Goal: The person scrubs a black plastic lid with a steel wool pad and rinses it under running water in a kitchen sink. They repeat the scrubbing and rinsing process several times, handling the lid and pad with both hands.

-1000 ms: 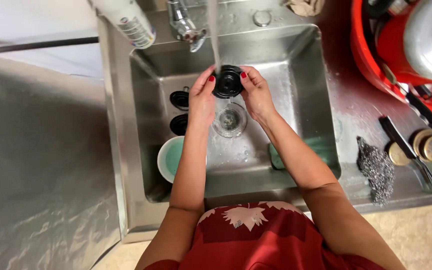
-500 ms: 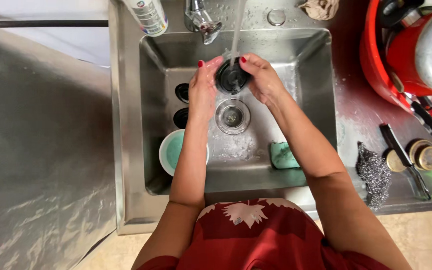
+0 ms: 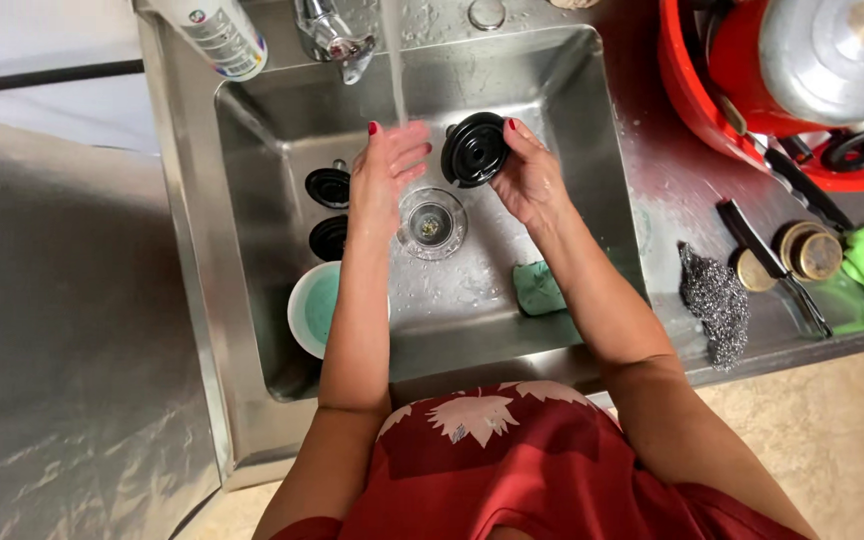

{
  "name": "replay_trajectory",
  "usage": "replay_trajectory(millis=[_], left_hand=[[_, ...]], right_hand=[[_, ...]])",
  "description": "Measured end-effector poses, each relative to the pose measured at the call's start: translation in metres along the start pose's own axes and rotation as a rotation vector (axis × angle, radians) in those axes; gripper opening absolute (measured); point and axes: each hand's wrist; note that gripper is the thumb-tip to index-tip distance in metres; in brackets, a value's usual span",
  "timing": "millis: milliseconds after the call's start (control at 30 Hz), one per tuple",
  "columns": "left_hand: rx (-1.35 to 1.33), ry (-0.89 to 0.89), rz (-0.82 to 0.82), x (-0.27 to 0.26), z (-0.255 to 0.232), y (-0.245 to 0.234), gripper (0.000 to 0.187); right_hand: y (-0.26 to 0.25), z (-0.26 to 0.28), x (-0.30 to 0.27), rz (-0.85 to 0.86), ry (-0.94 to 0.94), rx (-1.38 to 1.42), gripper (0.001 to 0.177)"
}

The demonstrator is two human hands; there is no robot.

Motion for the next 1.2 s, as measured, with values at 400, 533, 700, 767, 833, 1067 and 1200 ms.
replay_trajectory(millis=[400, 533, 700, 767, 833, 1067, 1200], left_hand=[[-0.056, -0.007, 0.052, 0.007, 0.018, -0.005, 0.068], [-0.07, -0.005, 0.065, 0.005, 0.017, -0.002, 0.067], [-0.096, 0.002, 0.076, 0.006, 0.018, -0.003, 0.063], [-0.099, -0.004, 0.075, 0.005, 0.016, -0.002, 0.061], [-0.101, -0.009, 0.073, 0.005, 0.015, -0.001, 0.059], [-0.142, -0.01, 0.086, 0.007, 0.017, -0.004, 0.05], [-0.03, 0.071, 0.059, -0.001, 0.01, 0.006, 0.034]], right_hand=[[-0.022, -0.003, 0.014, -0.001, -0.007, 0.156, 0.011], [-0.029, -0.006, 0.025, 0.0, -0.002, 0.163, 0.012], [-0.037, -0.009, 0.035, -0.007, 0.005, 0.217, 0.014], [-0.035, -0.011, 0.036, 0.0, 0.011, 0.213, 0.014], [-0.033, -0.014, 0.038, 0.009, 0.018, 0.21, 0.015], [-0.011, -0.021, 0.028, 0.047, -0.025, 0.141, 0.021], [0.008, -0.02, 0.008, 0.059, -0.047, 0.113, 0.021]])
Point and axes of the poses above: each hand's wrist, its own x-axis towards the middle knuckle, its own y-axis out of the palm, z = x × y, and after that the axes turned 8 degrees about y, right-handed
